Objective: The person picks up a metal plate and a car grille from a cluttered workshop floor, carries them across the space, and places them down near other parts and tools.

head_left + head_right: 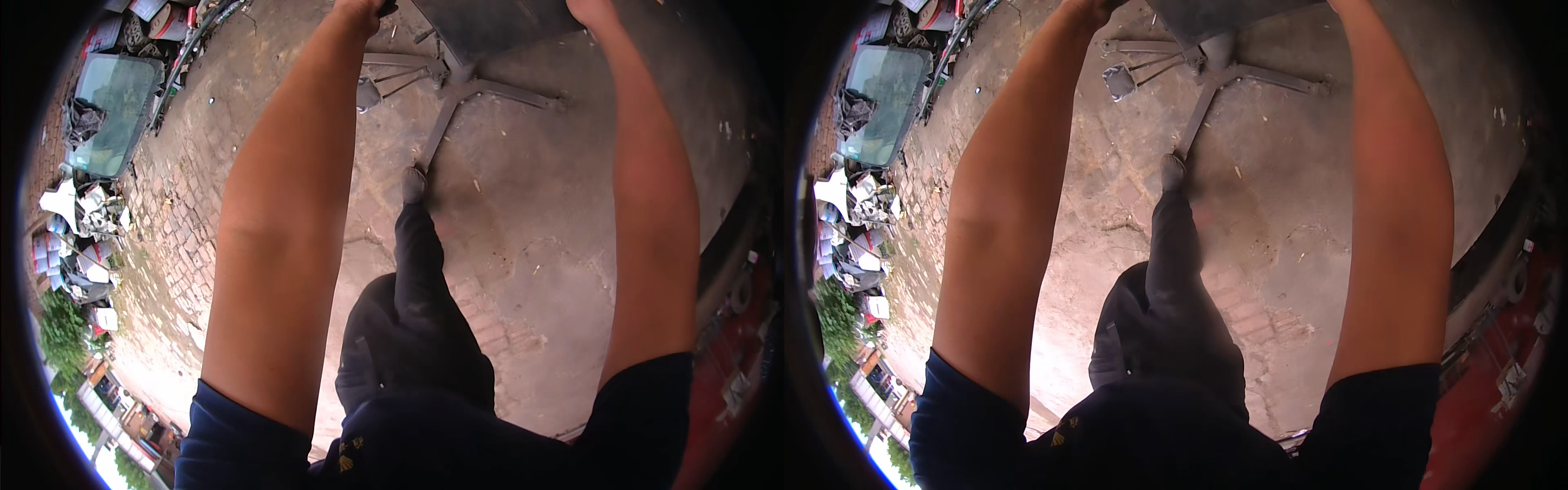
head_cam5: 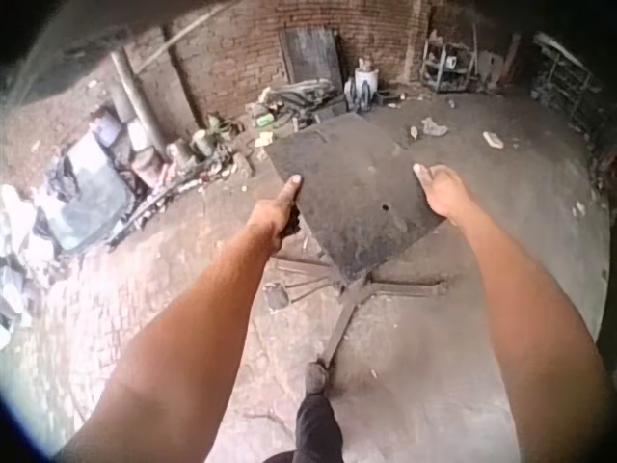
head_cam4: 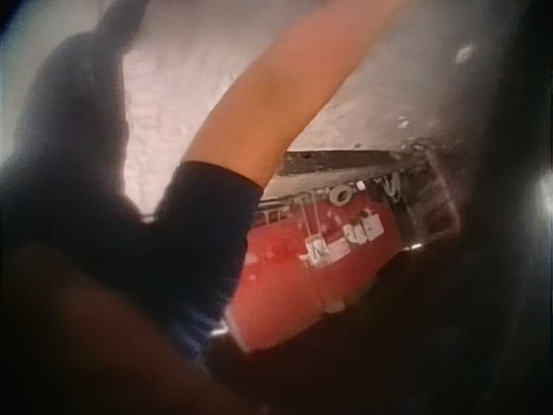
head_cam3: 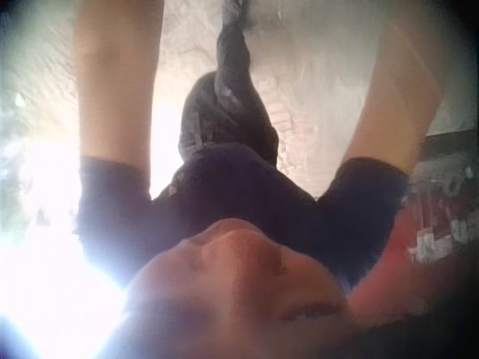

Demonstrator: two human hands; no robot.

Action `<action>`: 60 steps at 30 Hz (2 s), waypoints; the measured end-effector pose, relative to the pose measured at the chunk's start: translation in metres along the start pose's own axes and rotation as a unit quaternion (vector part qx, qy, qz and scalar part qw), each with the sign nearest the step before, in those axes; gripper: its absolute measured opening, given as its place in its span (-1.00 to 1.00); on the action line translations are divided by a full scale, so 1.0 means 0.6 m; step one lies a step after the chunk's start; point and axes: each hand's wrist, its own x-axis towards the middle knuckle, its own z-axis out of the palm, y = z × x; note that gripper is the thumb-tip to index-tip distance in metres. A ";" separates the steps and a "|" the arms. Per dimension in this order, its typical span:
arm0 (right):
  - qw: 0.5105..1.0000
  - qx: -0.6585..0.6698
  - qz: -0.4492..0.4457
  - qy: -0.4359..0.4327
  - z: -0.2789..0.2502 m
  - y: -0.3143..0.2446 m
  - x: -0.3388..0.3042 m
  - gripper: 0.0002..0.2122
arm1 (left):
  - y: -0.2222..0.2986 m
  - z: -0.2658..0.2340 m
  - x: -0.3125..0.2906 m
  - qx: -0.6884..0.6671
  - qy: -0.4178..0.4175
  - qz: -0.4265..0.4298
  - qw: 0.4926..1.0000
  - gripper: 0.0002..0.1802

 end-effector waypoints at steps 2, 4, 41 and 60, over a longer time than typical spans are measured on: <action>1.000 0.002 0.009 -0.010 0.000 0.005 -0.013 -0.46 | 0.002 0.004 -0.014 -0.005 -0.020 -0.005 1.000 -0.42; 1.000 -0.014 0.007 0.026 -0.006 0.012 -0.033 -0.46 | 0.013 0.010 -0.029 0.016 -0.041 0.016 0.999 -0.42; 0.857 -0.145 0.451 0.204 -0.260 0.011 -1.212 -0.61 | -0.352 0.067 -0.789 0.315 -0.451 0.136 0.824 -0.21; 0.882 -0.134 0.418 0.172 -0.267 0.037 -1.172 -0.43 | -0.326 0.052 -0.741 0.259 -0.491 -0.073 0.828 -0.40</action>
